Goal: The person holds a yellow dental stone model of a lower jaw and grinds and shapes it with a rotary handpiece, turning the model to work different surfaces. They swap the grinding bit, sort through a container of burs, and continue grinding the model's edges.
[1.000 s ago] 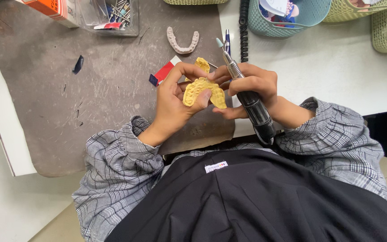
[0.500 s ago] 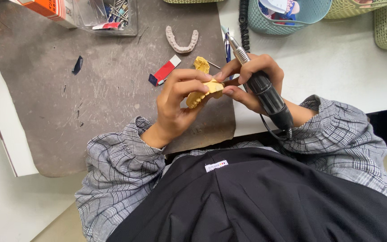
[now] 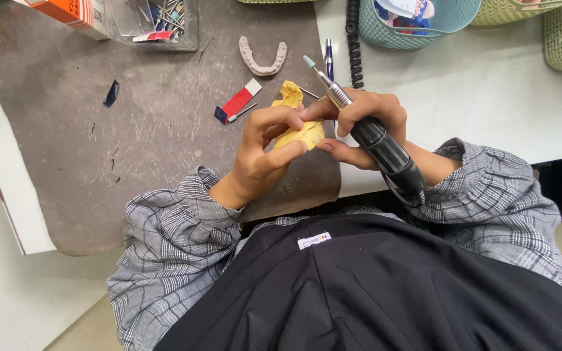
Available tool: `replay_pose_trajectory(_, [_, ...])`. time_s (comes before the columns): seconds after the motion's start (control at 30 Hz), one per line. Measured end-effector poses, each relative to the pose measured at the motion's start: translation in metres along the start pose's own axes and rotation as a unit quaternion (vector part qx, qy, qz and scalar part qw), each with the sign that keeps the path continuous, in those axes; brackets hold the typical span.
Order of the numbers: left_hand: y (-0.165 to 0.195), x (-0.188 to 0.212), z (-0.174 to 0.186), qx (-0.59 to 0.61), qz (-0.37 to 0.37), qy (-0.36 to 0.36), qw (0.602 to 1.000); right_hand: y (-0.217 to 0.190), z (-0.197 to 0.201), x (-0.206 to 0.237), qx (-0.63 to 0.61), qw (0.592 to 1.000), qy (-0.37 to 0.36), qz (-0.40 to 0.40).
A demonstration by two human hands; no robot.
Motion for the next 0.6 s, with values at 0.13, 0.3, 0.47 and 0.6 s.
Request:
replay_pose_trajectory(0.13, [-0.002, 0.002, 0.004, -0.024, -0.037, -0.025, 0.999, -0.003, -0.002, -0.002, 0.001, 1.0, -0.006, 0.019])
replay_pose_trajectory(0.3, [-0.004, 0.001, 0.006, -0.045, -0.083, -0.033, 0.995, -0.005, -0.004, -0.002, 0.009, 1.0, -0.007, 0.026])
replay_pose_trajectory(0.47, [-0.006, 0.002, 0.007, -0.058, -0.1, -0.028, 0.993, -0.006, -0.006, -0.002, -0.003, 1.0, -0.002, 0.018])
replay_pose_trajectory(0.6, [-0.005, 0.005, 0.007, -0.029, -0.078, -0.024, 0.996, -0.011, -0.006, -0.004, 0.04, 0.999, -0.013, 0.012])
Point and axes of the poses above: each hand's wrist, its own x-axis away from the middle knuckle, its own z-axis out of the back of the hand, y = z × x, the point moved 1 cm from there along -x, towards the middle knuckle, and after that the axes turned 12 degrees about -x, right-handed, at the moved point
